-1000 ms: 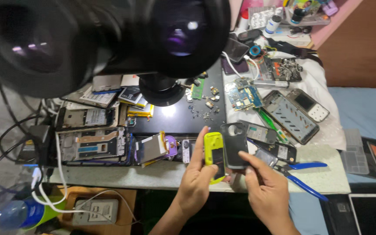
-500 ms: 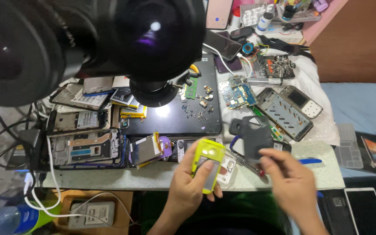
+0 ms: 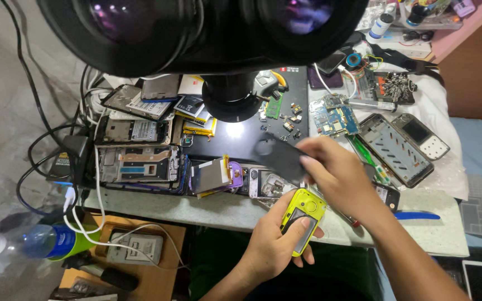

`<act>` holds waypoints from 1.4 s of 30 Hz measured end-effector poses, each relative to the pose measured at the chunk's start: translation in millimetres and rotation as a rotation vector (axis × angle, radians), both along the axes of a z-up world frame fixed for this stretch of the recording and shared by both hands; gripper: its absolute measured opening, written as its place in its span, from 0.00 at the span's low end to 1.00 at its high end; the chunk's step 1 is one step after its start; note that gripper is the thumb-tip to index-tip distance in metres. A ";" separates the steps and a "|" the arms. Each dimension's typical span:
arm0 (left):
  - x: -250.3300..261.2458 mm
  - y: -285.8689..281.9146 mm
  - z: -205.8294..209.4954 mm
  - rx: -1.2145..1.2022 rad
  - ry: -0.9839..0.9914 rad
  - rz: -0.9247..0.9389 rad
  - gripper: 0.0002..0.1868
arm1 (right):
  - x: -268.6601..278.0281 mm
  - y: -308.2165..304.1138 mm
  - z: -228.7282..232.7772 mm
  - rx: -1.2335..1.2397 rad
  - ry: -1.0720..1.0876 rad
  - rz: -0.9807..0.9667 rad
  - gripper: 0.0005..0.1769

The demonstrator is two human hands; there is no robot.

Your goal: The person uses pliers to remove a small component from a circuit board, then sets the board aside. They pick up a yellow mobile phone, remove its back cover, and use a screwdriver to unscrew and detach the internal battery and motherboard.

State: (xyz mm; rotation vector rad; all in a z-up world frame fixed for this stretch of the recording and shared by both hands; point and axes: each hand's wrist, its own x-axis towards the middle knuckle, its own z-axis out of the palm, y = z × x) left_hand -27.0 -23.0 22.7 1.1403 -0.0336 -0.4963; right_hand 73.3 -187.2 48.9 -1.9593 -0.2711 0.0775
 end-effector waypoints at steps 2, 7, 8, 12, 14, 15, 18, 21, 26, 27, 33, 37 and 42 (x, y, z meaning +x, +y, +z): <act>-1.5 0.9 -0.6 0.000 0.004 0.007 0.29 | 18.7 20.3 -2.1 -0.013 0.033 0.037 0.11; -1.6 4.9 -2.3 0.011 0.024 0.028 0.30 | 42.9 55.0 -11.2 -0.178 -0.091 0.072 0.11; -1.3 5.1 -3.2 0.007 0.028 0.032 0.30 | 43.4 58.6 -12.0 -0.193 -0.212 0.079 0.12; 2.0 7.3 -9.7 -0.010 0.024 0.044 0.30 | 35.7 62.3 -2.2 -0.169 -0.400 0.063 0.13; 2.8 8.7 -14.9 -0.064 0.021 0.054 0.29 | 25.1 55.8 7.2 -0.125 -0.346 0.011 0.12; 4.1 9.7 -17.5 -0.092 0.019 0.059 0.29 | 19.6 48.7 12.7 -0.108 -0.320 -0.025 0.12; 10.7 16.7 -22.4 -0.262 -0.059 0.098 0.28 | -2.9 15.7 24.4 -0.090 -0.200 -0.154 0.12; 20.1 19.9 -23.0 -0.236 -0.077 0.237 0.30 | -22.3 -22.9 24.4 -0.125 -0.093 -0.250 0.09; 29.3 21.4 -24.8 -0.444 -0.030 0.196 0.33 | -62.7 -50.1 2.7 -0.297 -0.031 -0.328 0.06; 30.3 20.9 -24.4 -0.487 -0.017 0.184 0.33 | -71.1 -45.6 -1.8 -0.294 -0.062 -0.317 0.07; 25.3 12.3 -23.3 -0.548 0.000 0.105 0.40 | -96.2 -15.0 -3.7 -0.238 -0.384 -0.122 0.16; 19.7 7.1 -18.4 -0.579 0.050 0.144 0.38 | -94.7 4.0 5.4 -0.358 -0.589 0.004 0.24; 16.3 3.9 -12.1 -0.580 0.043 0.179 0.33 | -92.5 15.7 10.2 -0.445 -0.695 0.039 0.26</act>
